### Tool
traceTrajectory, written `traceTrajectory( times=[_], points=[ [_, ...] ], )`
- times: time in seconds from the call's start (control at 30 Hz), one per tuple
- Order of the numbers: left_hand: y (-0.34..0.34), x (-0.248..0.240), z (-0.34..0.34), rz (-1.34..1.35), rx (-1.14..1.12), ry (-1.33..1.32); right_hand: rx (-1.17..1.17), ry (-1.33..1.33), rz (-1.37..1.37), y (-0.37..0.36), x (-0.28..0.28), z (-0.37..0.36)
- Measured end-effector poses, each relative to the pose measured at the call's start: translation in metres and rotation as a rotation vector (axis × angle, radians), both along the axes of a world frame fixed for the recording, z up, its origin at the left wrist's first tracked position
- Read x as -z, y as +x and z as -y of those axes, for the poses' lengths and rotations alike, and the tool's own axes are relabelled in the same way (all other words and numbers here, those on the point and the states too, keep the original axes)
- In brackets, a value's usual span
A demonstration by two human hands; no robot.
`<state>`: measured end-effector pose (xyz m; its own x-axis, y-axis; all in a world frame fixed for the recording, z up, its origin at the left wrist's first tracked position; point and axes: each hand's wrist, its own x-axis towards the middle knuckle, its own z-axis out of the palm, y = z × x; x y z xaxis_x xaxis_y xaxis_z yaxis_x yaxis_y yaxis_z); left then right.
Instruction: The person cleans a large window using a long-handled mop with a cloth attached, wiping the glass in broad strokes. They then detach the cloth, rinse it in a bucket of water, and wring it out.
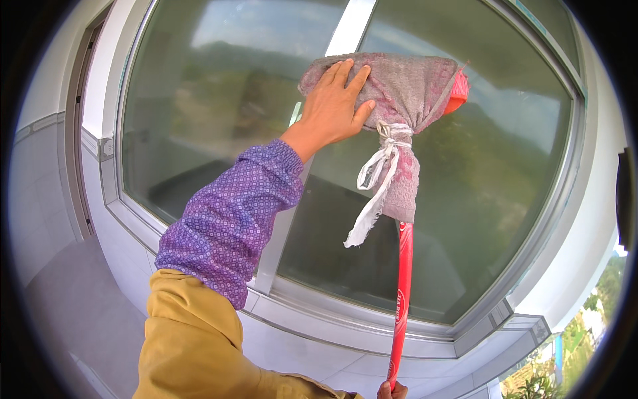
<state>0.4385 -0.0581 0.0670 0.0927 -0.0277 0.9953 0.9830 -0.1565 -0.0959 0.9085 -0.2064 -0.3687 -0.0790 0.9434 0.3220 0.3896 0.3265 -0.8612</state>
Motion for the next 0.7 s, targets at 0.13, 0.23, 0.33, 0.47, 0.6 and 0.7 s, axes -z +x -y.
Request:
traceTrajectory(
  times=[0.13,0.23,0.33,0.47,0.6,0.7],
  points=[
    [0.001,0.031,0.001,0.02,0.023,-0.029,0.046,-0.015,-0.014,0.014,0.025,0.01],
    [0.003,0.077,0.01,0.018,0.05,-0.118,0.082,-0.129,-0.027,0.034,0.066,0.027],
    [0.001,0.074,0.011,-0.019,0.045,-0.105,0.089,-0.117,-0.051,0.028,0.066,0.026],
    [-0.015,-0.005,0.002,-0.058,-0.018,-0.026,0.063,0.05,-0.109,-0.003,0.025,-0.009],
    [-0.012,-0.011,0.0,-0.068,-0.062,0.006,-0.096,0.011,-0.019,0.003,0.0,-0.016],
    [-0.005,0.045,0.004,-0.078,-0.015,-0.034,-0.077,-0.142,-0.049,0.049,0.091,0.016]
  ],
)
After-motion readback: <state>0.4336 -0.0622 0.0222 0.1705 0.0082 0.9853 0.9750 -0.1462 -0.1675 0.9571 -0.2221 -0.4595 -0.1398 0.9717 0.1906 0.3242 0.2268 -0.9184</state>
